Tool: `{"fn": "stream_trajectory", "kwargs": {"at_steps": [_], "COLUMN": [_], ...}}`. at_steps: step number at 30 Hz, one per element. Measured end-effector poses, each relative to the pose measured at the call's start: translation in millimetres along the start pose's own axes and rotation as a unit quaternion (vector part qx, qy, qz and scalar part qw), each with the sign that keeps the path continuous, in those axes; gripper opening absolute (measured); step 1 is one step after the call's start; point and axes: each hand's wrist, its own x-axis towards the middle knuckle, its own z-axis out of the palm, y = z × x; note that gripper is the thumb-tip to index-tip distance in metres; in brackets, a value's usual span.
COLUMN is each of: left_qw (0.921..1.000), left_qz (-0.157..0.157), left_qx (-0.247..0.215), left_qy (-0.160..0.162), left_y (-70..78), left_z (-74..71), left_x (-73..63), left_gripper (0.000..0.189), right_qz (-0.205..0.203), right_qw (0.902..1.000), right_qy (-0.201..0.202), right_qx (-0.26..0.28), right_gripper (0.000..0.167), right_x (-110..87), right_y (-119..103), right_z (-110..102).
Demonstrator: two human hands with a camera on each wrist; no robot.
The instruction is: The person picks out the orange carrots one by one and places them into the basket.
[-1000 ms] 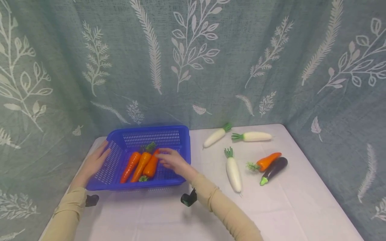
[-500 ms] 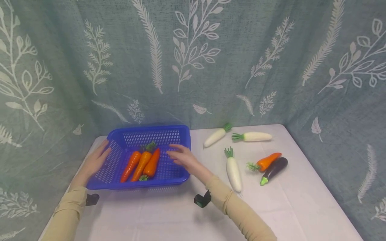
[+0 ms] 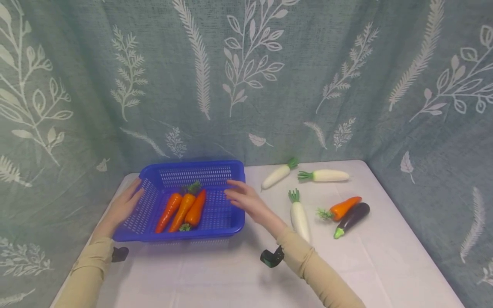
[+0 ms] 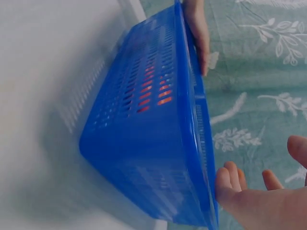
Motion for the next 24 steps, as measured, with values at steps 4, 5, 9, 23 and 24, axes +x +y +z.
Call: {"fn": "stream_trajectory", "kwargs": {"at_steps": [4,5,9,23,24], "left_qw": [1.0,1.0,1.0,1.0,1.0], "left_qz": [0.003,0.003,0.004,0.001,0.002], "left_qx": [-0.001,-0.001,-0.001,0.0,0.001], "left_qy": [0.002,0.002,0.002,-0.001,-0.001], "left_y": [1.2,1.5,2.0,2.6,2.5], "left_z": [-0.8,-1.0,-1.5,-1.7,-1.7], "left_x": [-0.3,-0.5,-0.7,-0.3,-0.2], "left_gripper": [0.066,0.066,0.065,0.066,0.067], "right_qz": [-0.008,-0.009,-0.01,0.003,0.003], "right_qw": [0.9999,0.9999,0.9993,0.9948,0.9942], "right_qy": [0.006,0.01,0.036,0.1,0.105], "right_qx": [-0.009,-0.01,-0.008,-0.02,-0.022], "right_gripper": [0.054,0.054,0.053,0.057,0.057], "right_x": [-3.0,-3.9,-7.4,-25.9,-27.5], "right_y": [0.1,-0.1,-0.7,-5.4,-5.0], "right_z": [-9.5,-11.8,-21.6,-67.9,-72.1]}}
